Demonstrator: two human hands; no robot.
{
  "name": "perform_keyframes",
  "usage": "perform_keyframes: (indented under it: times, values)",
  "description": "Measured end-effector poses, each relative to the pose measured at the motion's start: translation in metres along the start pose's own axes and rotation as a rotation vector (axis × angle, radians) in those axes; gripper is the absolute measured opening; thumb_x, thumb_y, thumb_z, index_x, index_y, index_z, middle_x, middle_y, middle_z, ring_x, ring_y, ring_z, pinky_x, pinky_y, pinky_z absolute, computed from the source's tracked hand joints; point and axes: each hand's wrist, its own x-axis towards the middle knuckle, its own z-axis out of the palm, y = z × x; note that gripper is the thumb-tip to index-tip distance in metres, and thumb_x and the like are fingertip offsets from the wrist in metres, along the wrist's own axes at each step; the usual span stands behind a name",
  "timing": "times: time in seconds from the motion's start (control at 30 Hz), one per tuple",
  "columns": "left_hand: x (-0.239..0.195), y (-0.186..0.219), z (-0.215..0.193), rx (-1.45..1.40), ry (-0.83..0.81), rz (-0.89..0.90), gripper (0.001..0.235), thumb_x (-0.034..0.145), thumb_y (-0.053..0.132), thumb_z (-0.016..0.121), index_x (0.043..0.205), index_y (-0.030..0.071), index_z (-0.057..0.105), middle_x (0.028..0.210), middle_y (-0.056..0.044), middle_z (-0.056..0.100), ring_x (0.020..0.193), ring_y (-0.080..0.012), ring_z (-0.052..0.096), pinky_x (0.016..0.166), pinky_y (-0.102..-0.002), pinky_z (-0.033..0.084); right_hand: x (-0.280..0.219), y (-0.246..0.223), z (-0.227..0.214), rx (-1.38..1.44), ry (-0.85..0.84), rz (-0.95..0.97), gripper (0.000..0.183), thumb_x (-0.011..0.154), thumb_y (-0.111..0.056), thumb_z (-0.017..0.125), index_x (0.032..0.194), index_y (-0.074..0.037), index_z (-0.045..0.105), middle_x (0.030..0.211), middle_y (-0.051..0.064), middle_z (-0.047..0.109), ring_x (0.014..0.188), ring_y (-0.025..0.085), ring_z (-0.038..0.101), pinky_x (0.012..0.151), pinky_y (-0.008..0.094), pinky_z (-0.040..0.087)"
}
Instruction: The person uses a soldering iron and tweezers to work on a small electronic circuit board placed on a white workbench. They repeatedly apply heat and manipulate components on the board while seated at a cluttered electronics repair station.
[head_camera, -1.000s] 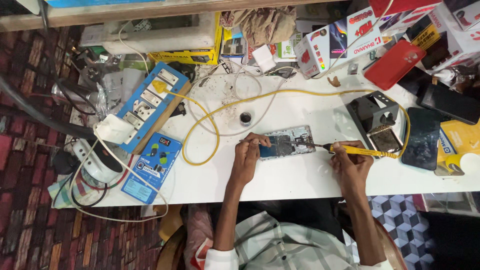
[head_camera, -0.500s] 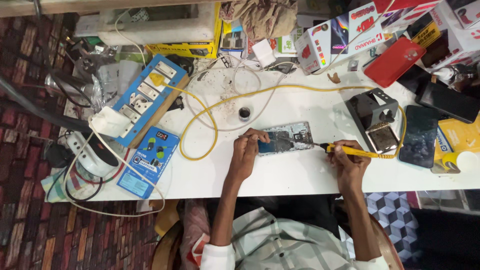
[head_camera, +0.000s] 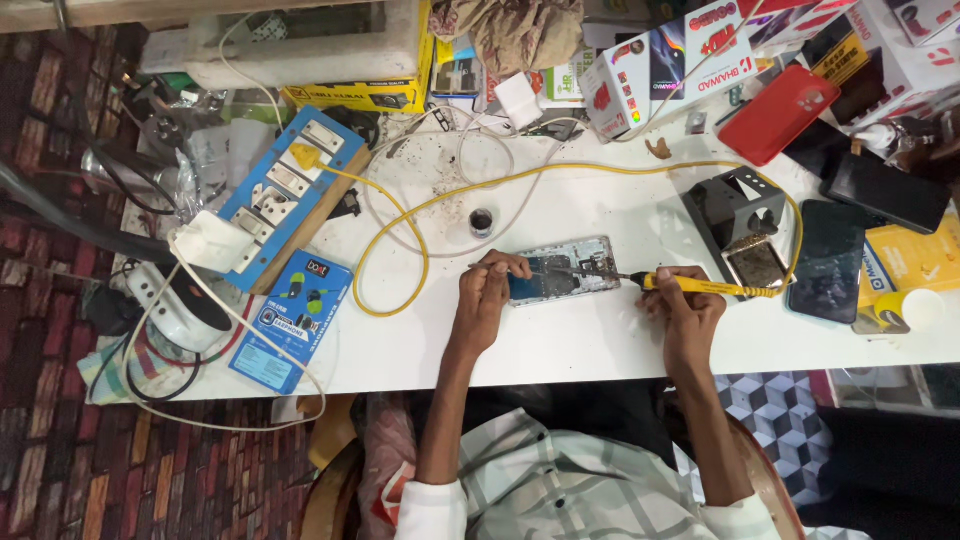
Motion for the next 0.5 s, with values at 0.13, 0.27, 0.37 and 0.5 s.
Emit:
perform_keyframes:
  times: [0.13,0.27,0.37,0.5]
  values:
    - [0.0,0.0,0.0,0.029,-0.006,0.0,0.044,0.111,0.043,0.045,0.093,0.006,0.063,0.096,-0.003,0.072,0.055,-0.0028,0.034,0.05,-0.022,0.034,-0.002,0.005,-0.004,-0.021,-0.032,-0.066,0.012,0.101,-0.009,0.065,0.1,0.003,0.062,0.076,0.01,0.064,0.065,0.015,0.064,0.06,0.027,0.049]
    - [0.001,-0.001,-0.002,-0.002,-0.001,-0.043,0.043,0.11,0.042,0.047,0.094,0.006,0.062,0.097,-0.004,0.072,0.056,-0.0035,0.033,0.05,-0.022,0.032,-0.001,0.013,-0.01,0.099,-0.036,-0.089,0.011,0.1,-0.006,0.068,0.101,0.002,0.062,0.079,0.01,0.064,0.064,0.013,0.058,0.066,0.03,0.053]
    - [0.0,-0.001,-0.001,0.012,0.0,-0.041,0.043,0.111,0.042,0.046,0.094,0.006,0.063,0.096,-0.004,0.072,0.056,-0.0036,0.033,0.05,-0.022,0.032,0.0,0.017,-0.014,0.196,-0.015,-0.067,0.01,0.1,-0.005,0.069,0.1,0.001,0.06,0.079,0.009,0.063,0.064,0.012,0.056,0.067,0.03,0.054]
    - [0.0,-0.002,-0.001,-0.024,0.0,-0.02,0.041,0.112,0.04,0.047,0.095,0.005,0.062,0.098,-0.005,0.071,0.059,-0.0039,0.034,0.053,-0.022,0.033,0.001,0.016,-0.012,0.174,0.016,-0.056,0.009,0.102,-0.005,0.068,0.101,0.002,0.062,0.077,0.009,0.062,0.064,0.012,0.056,0.068,0.029,0.053]
